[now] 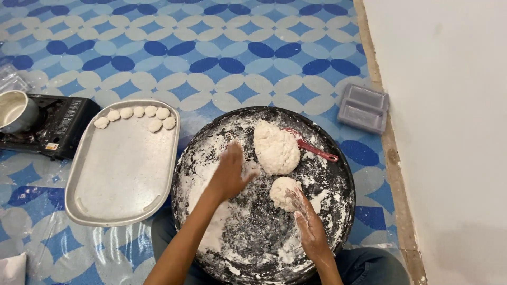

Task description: A person sits on the floor and manually shapes small balls of dough from a larger mass, placing them onto a metal tray.

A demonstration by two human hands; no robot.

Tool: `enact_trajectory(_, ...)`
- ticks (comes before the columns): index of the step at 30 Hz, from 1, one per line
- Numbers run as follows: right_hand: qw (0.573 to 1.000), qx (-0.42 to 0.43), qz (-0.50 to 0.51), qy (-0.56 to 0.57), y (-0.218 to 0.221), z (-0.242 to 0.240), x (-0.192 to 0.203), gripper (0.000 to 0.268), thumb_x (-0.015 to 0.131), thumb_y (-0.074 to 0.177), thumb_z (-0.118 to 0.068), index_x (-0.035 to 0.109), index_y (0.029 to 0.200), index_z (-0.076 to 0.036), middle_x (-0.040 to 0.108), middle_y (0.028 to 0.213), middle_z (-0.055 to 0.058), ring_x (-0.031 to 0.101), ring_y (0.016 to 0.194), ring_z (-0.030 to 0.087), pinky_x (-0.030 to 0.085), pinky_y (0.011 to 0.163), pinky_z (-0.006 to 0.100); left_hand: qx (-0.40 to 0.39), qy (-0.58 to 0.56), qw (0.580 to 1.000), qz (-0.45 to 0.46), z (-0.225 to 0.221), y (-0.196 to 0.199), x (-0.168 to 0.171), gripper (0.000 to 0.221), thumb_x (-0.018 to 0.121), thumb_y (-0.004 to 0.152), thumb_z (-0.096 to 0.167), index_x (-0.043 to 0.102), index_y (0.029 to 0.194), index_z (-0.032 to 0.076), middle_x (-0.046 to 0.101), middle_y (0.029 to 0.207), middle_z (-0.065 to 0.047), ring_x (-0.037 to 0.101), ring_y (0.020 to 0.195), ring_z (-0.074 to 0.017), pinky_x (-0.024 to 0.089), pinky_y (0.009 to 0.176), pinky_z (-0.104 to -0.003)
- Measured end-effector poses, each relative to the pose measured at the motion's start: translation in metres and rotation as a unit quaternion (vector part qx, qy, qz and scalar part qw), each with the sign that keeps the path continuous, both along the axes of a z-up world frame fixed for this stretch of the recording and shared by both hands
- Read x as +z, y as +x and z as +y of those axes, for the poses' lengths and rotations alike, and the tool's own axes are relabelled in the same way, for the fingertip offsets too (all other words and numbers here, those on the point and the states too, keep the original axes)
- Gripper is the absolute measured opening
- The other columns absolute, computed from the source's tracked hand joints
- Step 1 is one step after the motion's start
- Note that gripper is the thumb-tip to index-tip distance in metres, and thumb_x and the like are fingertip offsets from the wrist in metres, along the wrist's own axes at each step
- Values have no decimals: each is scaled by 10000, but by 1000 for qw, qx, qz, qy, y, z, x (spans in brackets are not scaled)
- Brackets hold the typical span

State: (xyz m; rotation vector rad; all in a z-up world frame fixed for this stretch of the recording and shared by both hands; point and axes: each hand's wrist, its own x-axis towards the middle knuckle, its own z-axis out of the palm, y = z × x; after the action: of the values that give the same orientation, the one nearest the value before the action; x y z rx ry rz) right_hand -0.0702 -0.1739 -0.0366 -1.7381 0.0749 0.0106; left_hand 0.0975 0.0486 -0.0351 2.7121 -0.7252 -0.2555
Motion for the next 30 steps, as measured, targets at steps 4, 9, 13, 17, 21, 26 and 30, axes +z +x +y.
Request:
enact_trajectory(4, 999, -13, 35, -1, 1, -4, -5, 626, 409, 892, -93, 344, 1514, -105, 493, 1524, 170, 514, 1385, 317, 421, 1133, 470, -45, 71, 996, 15, -3, -22, -20, 926, 140, 973, 676, 26, 1553, -38, -73, 1645, -196, -63, 1517, -329, 10, 1223, -415)
enact_trajectory(9, 999, -13, 25, -22, -1, -4, -3, 612, 427, 895, -97, 367, 1505, -112, 514, 1511, 155, 519, 1380, 314, 414, 1133, 483, 23, 65, 998, -9, -1, 28, -33, 1060, 338, 946, 729, -26, 1556, -57, -96, 1652, -240, -32, 1525, -370, 63, 1243, -441)
enact_trajectory(13, 1000, -4, 11, -24, -2, -3, -5, 597, 414, 907, -81, 361, 1502, -100, 536, 1495, 152, 520, 1385, 311, 402, 1144, 484, 17, 51, 998, -12, 3, 64, -56, 1186, 169, 817, 862, 24, 1555, -56, -58, 1650, -232, -56, 1527, -366, 3, 1228, -479)
enact_trajectory(17, 1000, -1, 12, -10, -2, -1, -5, 597, 410, 900, -80, 378, 1495, -114, 568, 1473, 148, 527, 1381, 308, 381, 1157, 480, -43, 33, 999, 6, 6, 49, -35, 1166, 214, 797, 863, 67, 1564, -4, 38, 1653, -192, 74, 1527, -357, 104, 1219, -472)
enact_trajectory(21, 1000, -7, 26, -4, -2, 1, -6, 605, 405, 898, -64, 377, 1500, -125, 556, 1484, 146, 516, 1392, 303, 382, 1161, 471, -78, 90, 993, 9, 13, 8, -17, 1092, 204, 906, 815, 50, 1568, -40, 25, 1650, -230, 71, 1509, -359, 112, 1226, -392)
enact_trajectory(26, 1000, -12, 20, -3, -2, 2, -11, 611, 405, 900, -45, 364, 1505, -122, 532, 1492, 167, 526, 1374, 314, 406, 1144, 464, -40, -20, 998, 43, 14, -16, 7, 960, 447, 927, 583, 33, 1574, 8, -25, 1668, -150, 130, 1514, -331, 243, 1187, -446)
enact_trajectory(30, 999, -20, 2, -27, -1, 4, -2, 615, 404, 877, -11, 398, 1486, -95, 594, 1447, 141, 544, 1367, 281, 381, 1169, 432, -19, -39, 999, -15, 19, 0, -31, 924, 566, 965, 507, 112, 1569, -23, 89, 1669, -175, 121, 1532, -287, 184, 1226, -409)
